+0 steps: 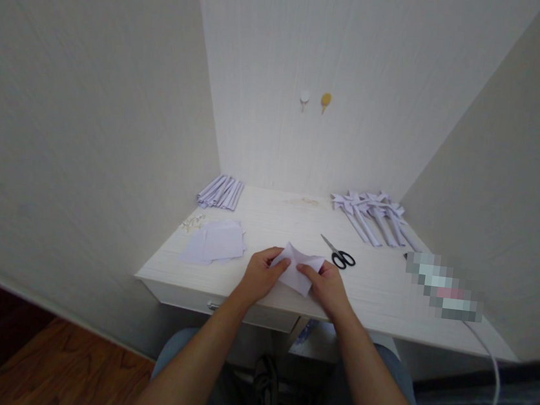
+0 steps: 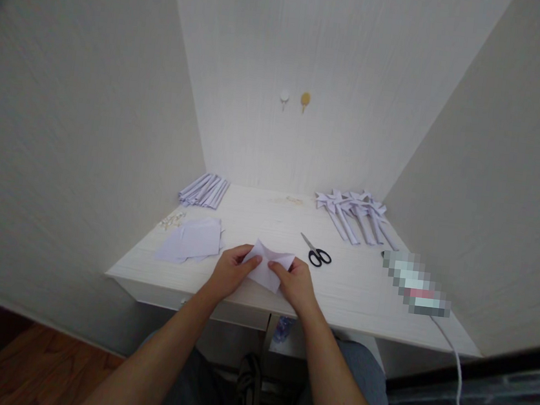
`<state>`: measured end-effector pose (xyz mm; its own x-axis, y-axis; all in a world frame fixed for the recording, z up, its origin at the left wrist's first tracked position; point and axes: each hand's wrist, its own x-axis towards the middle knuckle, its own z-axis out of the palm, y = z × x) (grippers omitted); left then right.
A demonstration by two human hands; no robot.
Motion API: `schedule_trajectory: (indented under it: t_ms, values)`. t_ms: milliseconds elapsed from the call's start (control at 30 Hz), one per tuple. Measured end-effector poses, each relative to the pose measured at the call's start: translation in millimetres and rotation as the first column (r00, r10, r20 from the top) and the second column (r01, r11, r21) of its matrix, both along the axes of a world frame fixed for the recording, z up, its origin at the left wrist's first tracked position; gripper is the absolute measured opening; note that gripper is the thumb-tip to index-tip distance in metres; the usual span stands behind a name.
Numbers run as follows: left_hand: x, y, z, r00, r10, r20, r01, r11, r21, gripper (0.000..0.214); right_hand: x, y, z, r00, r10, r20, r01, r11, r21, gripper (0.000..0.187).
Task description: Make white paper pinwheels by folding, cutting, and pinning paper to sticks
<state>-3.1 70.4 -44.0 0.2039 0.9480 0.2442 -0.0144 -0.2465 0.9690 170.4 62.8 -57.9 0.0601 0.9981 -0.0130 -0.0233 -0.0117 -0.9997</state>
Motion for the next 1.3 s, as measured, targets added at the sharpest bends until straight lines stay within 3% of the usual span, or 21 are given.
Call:
schedule_trajectory:
  t_ms: [500, 733, 1300]
  values:
    - [-0.4, 2.2, -2.4, 0.998, 0.011, 0.054, -0.008, 0.999, -0.049, 0.023, -1.9, -1.7, 3.3, 0.986, -0.003, -0.167, 0.002, 1.0, -0.004, 0.037]
    - [-1.5, 2.8, -2.0, 0.994, -0.01, 0.107, 0.019, 0.997, -0.08, 0.021, -0.7, -2.1, 2.5, 0.979, -0.008, -0.204, 0.003, 1.0, -0.025, 0.037]
    - [-2.9, 8.7, -5.6, 0.979, 0.064, 0.194, -0.041, 0.992, -0.121, 0.02, 1.1, -1.5, 5.5, 0.956, -0.04, -0.29, 0.04, 0.999, -0.004, 0.032]
